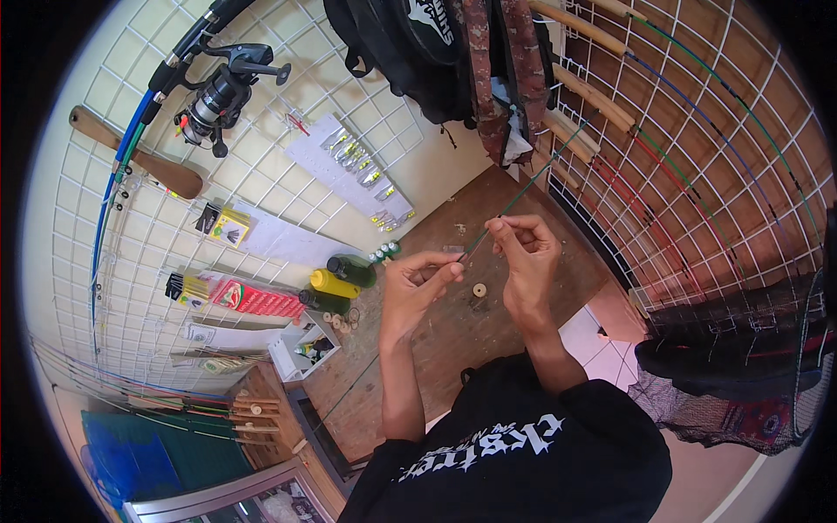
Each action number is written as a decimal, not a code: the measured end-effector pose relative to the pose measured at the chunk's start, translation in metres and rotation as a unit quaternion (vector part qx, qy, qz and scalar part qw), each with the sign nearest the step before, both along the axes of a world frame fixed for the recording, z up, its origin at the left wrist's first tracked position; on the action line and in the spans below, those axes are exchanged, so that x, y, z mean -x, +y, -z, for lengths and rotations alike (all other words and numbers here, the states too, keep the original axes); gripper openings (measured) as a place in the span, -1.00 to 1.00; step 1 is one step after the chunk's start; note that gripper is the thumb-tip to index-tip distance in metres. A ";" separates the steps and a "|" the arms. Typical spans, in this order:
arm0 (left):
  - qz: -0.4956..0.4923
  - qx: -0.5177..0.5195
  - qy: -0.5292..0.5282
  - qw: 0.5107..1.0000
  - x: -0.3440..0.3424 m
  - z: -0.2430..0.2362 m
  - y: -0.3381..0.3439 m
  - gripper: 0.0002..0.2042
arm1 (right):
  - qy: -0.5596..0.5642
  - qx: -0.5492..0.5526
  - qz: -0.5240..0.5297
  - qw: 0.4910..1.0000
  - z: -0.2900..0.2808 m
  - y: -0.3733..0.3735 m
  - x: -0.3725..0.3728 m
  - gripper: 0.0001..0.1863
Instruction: Replacing or repairing a cork handle and line guides on a fishing rod.
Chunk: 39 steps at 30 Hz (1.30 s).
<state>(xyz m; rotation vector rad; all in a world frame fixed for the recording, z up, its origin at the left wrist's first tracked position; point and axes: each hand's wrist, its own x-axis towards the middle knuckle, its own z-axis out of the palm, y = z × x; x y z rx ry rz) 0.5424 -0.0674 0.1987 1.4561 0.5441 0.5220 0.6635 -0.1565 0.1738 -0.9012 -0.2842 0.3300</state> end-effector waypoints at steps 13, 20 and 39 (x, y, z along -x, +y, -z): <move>0.016 -0.006 0.014 1.000 -0.003 0.003 0.003 -0.82 | -0.002 -0.008 -0.085 0.996 -0.001 -0.007 -0.013 -0.87; 0.027 -0.007 -0.005 1.000 -0.004 0.005 0.005 -0.82 | -0.045 0.015 -0.122 0.991 -0.001 -0.013 -0.025 -0.87; 0.027 -0.003 0.011 1.000 -0.008 0.005 0.004 -0.81 | -0.058 0.052 -0.145 0.986 0.011 -0.016 -0.041 -0.80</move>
